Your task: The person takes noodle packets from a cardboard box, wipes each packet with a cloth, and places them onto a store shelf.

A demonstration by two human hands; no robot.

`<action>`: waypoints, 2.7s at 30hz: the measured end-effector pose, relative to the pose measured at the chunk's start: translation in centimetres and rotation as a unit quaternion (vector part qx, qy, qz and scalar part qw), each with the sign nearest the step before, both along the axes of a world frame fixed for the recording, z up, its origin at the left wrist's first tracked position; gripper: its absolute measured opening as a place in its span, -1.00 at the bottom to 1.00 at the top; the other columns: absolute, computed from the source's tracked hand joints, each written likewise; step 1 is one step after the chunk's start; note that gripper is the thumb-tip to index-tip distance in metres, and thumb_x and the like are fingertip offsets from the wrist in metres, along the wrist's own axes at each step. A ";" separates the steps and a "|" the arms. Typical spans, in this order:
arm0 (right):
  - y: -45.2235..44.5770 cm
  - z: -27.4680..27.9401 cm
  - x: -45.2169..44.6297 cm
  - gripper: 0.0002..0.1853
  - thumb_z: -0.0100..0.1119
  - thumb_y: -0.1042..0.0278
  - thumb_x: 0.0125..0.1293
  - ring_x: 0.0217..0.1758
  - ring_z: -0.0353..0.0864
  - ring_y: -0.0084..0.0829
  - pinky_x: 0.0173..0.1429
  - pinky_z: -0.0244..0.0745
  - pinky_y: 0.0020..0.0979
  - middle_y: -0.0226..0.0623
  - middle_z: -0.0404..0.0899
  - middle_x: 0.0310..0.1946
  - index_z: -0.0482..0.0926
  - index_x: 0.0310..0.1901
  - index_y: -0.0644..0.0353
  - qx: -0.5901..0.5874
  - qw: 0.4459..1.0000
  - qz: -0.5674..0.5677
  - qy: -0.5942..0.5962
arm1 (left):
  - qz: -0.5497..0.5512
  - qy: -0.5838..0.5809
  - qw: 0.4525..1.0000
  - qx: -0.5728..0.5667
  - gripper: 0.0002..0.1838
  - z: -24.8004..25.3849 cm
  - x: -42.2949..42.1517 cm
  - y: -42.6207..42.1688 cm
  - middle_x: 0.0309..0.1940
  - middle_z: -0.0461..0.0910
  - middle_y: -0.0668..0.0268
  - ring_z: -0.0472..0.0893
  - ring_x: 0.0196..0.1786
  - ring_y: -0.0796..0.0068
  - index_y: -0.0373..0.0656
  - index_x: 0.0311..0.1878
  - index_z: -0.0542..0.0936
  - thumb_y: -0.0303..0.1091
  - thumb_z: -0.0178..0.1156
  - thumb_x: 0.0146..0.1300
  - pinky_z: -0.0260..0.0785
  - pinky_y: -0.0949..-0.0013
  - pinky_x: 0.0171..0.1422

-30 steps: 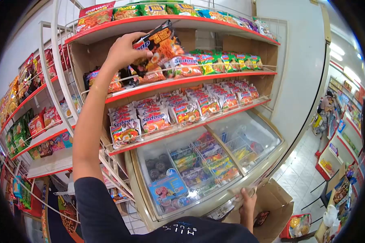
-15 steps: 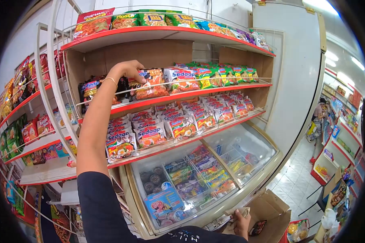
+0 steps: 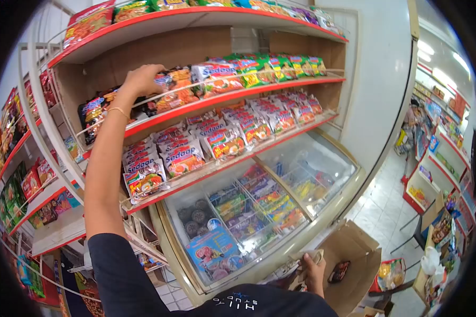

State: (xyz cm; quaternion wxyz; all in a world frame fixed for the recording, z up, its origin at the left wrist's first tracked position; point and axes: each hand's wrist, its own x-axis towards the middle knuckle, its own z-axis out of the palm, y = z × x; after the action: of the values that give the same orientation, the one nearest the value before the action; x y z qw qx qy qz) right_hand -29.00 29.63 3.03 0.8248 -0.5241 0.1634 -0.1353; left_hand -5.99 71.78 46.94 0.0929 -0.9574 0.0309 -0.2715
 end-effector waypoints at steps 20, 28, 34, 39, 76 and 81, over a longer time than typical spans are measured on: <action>-19.6 -16.8 0.4 -0.64 0.22 0.28 -0.18 -0.15 0.58 -0.15 -0.09 0.47 -0.28 -0.03 0.57 -0.27 0.59 -0.26 0.19 -0.469 0.771 0.062 0.427 | -0.332 -0.217 0.880 -0.261 -0.85 -20.1 -10.0 -7.9 -0.27 0.57 0.22 0.51 -0.20 0.49 -0.40 -0.21 0.54 -0.55 0.04 0.22 0.36 0.47 -0.03; -29.3 -39.5 -1.3 -0.39 0.33 -0.03 -0.15 -0.13 0.55 -0.11 -0.08 0.45 -0.21 -0.04 0.55 -0.18 0.51 -0.10 0.25 -0.581 0.698 -0.090 0.410 | -0.214 -0.107 0.953 -0.188 -0.90 -26.1 -18.5 -12.1 -0.38 0.57 0.20 0.55 -0.28 0.34 -0.28 -0.39 0.57 -0.55 0.24 -0.04 0.37 0.39 -0.15; -25.3 -31.1 1.1 -0.33 0.09 -0.22 0.03 0.09 0.31 0.04 0.11 0.30 -0.10 -0.05 0.16 0.17 0.42 0.05 0.15 -0.598 0.582 0.046 0.549 | -0.118 -0.210 0.965 -0.104 -0.84 -19.8 -20.2 -10.4 -0.30 0.52 0.16 0.52 -0.20 0.25 -0.28 -0.34 0.56 -0.50 0.27 -0.05 0.34 0.36 -0.10; -24.6 -31.1 1.0 -0.27 0.10 -0.10 0.07 0.17 0.25 -0.01 0.12 0.29 -0.14 0.00 0.25 0.11 0.15 0.19 0.15 -0.506 0.656 0.029 0.560 | -0.087 -0.289 0.953 0.012 -0.70 -14.9 -18.0 -7.7 -0.14 0.45 0.11 0.43 -0.05 0.18 -0.20 -0.21 0.55 -0.36 0.29 -0.06 0.27 0.24 0.03; -15.3 -7.6 -3.0 -0.68 0.06 0.55 0.07 -0.34 0.58 -0.31 -0.28 0.55 -0.34 -0.19 0.53 -0.31 0.41 -0.09 0.41 0.079 0.988 -0.125 0.033 | 0.003 0.127 0.988 -0.083 0.13 -0.1 2.2 -0.6 0.20 0.29 0.20 0.29 0.24 0.17 0.10 0.29 0.17 0.03 0.48 -0.50 0.13 0.10 0.27; -11.6 -5.4 -3.1 -0.69 0.10 0.53 0.04 -0.39 0.57 -0.34 -0.32 0.54 -0.38 -0.24 0.55 -0.33 0.44 -0.13 0.36 0.073 0.990 -0.117 0.020 | -0.050 0.122 0.983 -0.128 0.10 -0.3 2.2 -0.1 0.18 0.31 0.12 0.32 0.21 0.15 -0.03 0.26 0.22 -0.13 0.50 -0.53 0.20 0.18 0.22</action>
State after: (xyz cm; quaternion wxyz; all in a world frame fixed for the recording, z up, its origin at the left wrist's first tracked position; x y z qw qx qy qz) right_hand -32.10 18.04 -2.39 0.8358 -0.4424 0.2496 -0.2084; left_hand -3.80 71.69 46.69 -0.0486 -0.9846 0.0548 -0.1586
